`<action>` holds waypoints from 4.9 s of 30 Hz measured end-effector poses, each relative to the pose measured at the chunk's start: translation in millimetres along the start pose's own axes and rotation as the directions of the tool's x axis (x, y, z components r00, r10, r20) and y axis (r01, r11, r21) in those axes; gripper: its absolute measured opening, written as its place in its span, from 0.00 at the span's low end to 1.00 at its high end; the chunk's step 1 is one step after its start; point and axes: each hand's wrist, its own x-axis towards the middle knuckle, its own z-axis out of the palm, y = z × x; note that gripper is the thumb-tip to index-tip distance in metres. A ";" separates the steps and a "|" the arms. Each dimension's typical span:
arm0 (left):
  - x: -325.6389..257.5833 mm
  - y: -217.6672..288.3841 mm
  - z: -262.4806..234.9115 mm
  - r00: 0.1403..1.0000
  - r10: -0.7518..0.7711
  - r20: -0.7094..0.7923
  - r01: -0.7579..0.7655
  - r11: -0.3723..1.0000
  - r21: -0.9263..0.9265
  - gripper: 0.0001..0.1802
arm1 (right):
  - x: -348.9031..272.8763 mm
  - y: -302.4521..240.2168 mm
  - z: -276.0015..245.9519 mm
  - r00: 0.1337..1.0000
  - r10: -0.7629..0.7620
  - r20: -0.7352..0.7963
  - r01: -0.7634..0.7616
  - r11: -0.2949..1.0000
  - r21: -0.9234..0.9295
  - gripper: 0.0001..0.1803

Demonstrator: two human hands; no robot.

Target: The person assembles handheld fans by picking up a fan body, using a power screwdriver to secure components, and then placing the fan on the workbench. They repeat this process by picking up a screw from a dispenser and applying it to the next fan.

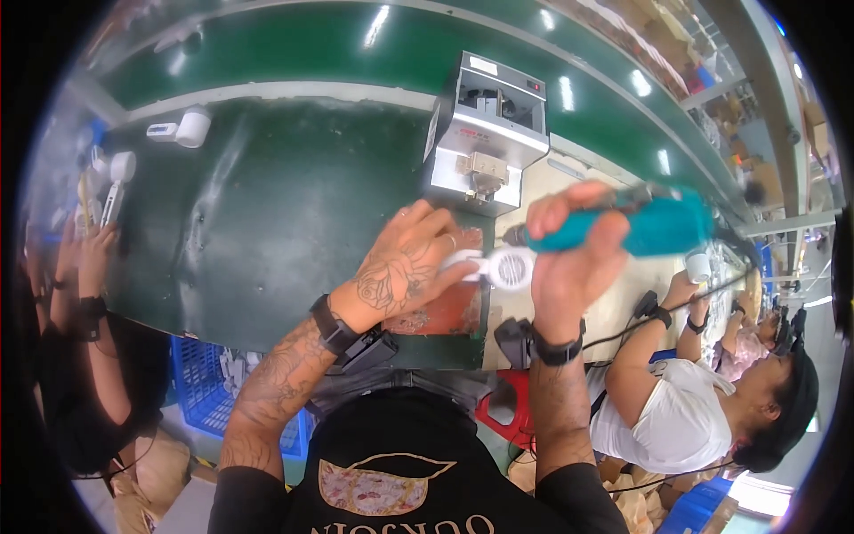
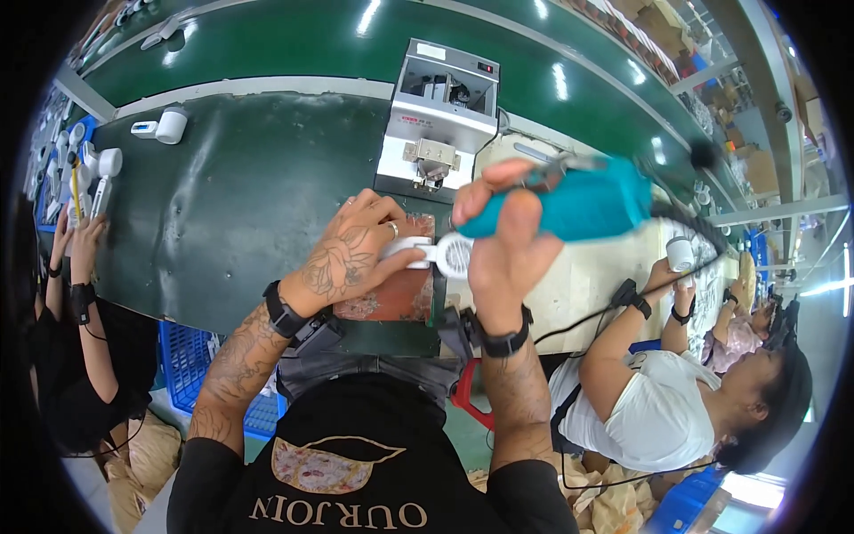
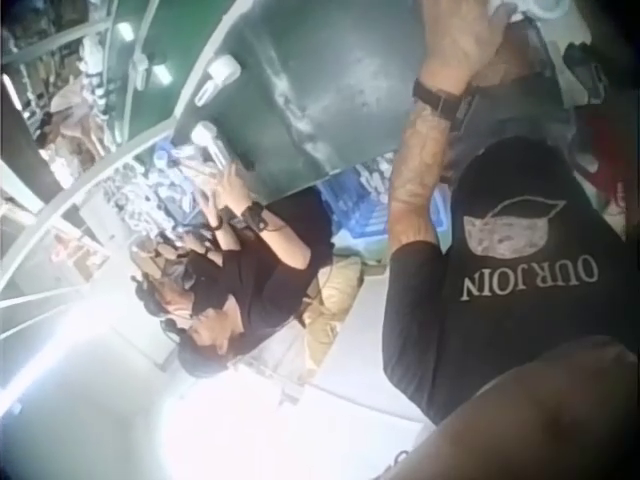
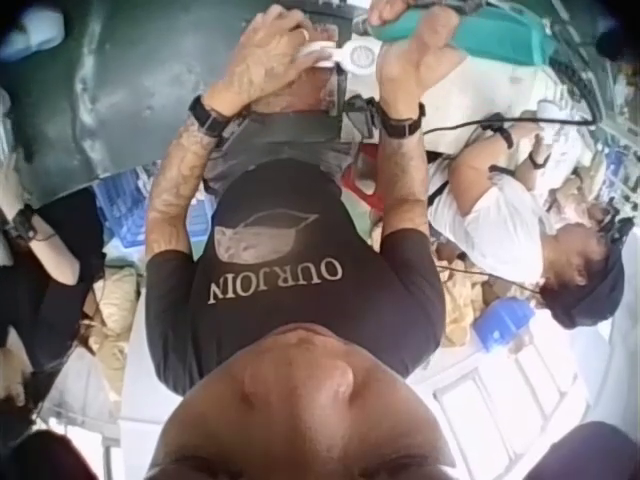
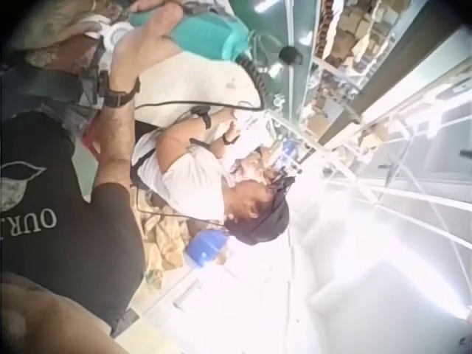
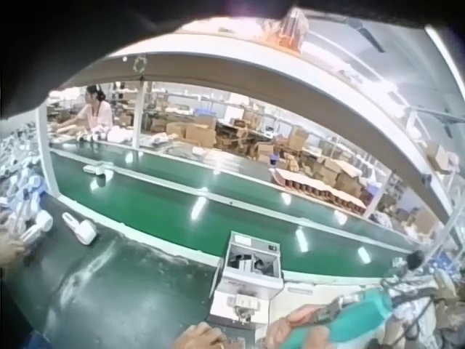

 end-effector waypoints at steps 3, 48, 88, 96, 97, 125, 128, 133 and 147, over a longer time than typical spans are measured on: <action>-0.8 -5.7 8.6 0.997 0.053 -0.047 -0.051 0.998 0.048 0.22 | 17.8 10.6 7.3 1.000 -0.019 0.023 0.020 0.999 -0.045 0.30; -8.7 -6.7 12.5 0.990 0.125 -0.062 -0.126 0.992 -0.013 0.27 | -19.6 30.2 -11.4 0.980 0.135 0.145 -0.125 0.989 -0.079 0.25; -11.3 -7.0 10.7 0.998 0.063 0.007 -0.062 0.995 -0.080 0.24 | -37.1 2.0 -21.7 0.978 0.097 0.184 -0.092 0.995 -0.040 0.32; -12.8 -7.0 14.5 0.996 0.085 -0.034 -0.086 0.995 -0.042 0.24 | -43.6 13.4 -23.0 0.970 0.134 0.201 -0.126 0.991 -0.050 0.29; -11.9 -5.9 13.9 0.996 0.083 -0.025 -0.084 0.996 -0.044 0.24 | -44.5 13.8 -23.5 0.971 0.133 0.199 -0.129 0.991 -0.031 0.28; -37.3 23.6 23.2 0.984 0.120 -0.134 -0.116 0.993 0.034 0.25 | -85.1 -46.8 -48.8 0.998 0.056 0.017 -0.055 0.998 -0.023 0.40; -39.8 19.4 18.7 0.979 0.142 -0.149 -0.140 0.990 0.025 0.24 | -91.2 -41.4 -48.9 0.993 0.114 0.018 -0.114 0.993 -0.024 0.40; -62.9 0.0 0.6 0.961 -0.036 -0.275 0.009 0.995 -0.098 0.23 | -99.6 -41.7 -59.3 0.979 0.195 -0.060 -0.197 0.979 -0.041 0.40; -135.0 -147.8 -95.1 0.490 -0.259 -0.833 0.662 0.732 0.162 0.38 | -62.7 -7.9 -78.5 0.976 0.215 0.026 -0.209 0.967 -0.144 0.42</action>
